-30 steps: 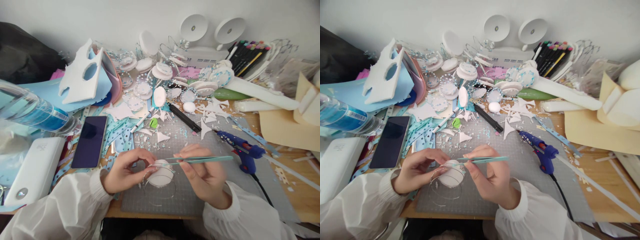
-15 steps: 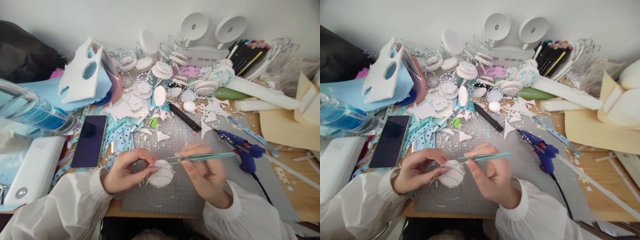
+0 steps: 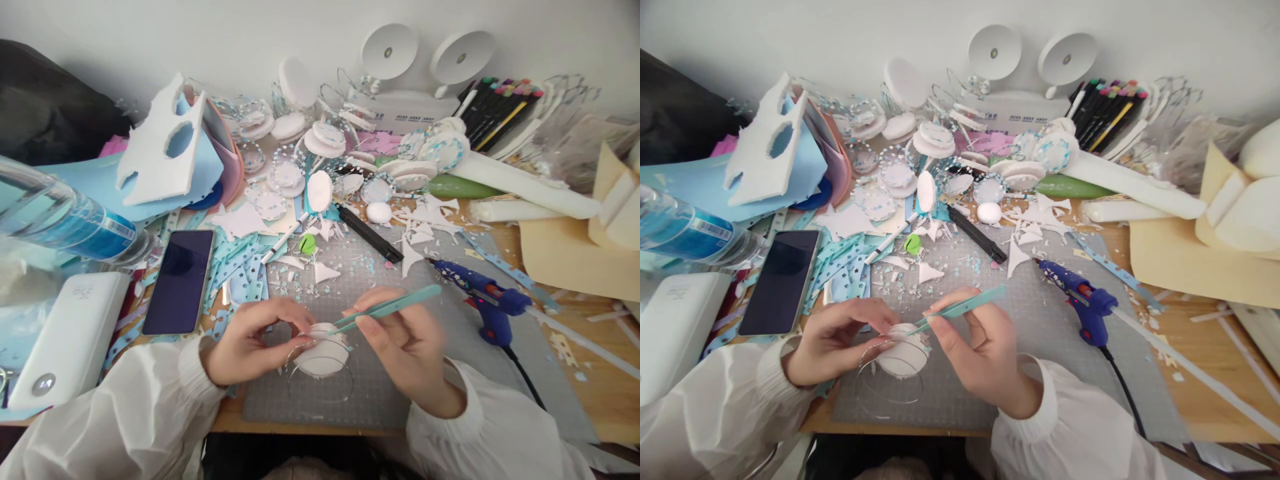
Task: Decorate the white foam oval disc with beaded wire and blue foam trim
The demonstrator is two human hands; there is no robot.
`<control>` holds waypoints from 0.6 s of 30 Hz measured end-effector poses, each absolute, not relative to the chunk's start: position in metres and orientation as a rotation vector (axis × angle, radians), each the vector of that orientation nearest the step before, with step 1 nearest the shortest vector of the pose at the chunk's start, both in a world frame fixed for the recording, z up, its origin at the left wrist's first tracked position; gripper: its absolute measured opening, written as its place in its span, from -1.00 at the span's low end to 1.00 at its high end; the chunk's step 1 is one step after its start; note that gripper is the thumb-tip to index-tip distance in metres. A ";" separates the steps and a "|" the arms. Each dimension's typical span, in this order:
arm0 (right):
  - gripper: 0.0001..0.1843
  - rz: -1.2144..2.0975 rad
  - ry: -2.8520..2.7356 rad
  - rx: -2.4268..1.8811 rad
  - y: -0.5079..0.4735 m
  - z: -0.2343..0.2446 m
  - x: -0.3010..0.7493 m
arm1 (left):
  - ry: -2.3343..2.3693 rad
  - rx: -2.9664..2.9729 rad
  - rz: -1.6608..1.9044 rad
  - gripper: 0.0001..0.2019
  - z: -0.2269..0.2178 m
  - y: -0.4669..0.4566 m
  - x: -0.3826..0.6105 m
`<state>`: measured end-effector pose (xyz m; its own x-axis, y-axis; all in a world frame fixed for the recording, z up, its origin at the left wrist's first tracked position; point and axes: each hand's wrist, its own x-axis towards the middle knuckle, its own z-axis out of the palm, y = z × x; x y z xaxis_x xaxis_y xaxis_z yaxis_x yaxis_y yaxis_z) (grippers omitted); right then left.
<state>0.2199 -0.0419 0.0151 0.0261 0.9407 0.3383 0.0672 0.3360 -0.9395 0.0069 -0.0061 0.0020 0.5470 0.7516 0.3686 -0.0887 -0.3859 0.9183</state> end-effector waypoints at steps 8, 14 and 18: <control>-0.96 1.233 -1.101 -1.101 -0.040 0.008 0.220 | 0.559 1.725 0.958 -0.91 0.004 -0.006 0.006; -0.88 1.460 -0.914 -0.976 -0.029 0.010 0.229 | 0.584 1.528 0.960 -0.86 0.002 -0.007 0.007; -0.89 1.183 -0.862 -0.961 -0.019 0.011 0.238 | 0.514 1.622 0.974 -0.83 0.006 -0.004 0.007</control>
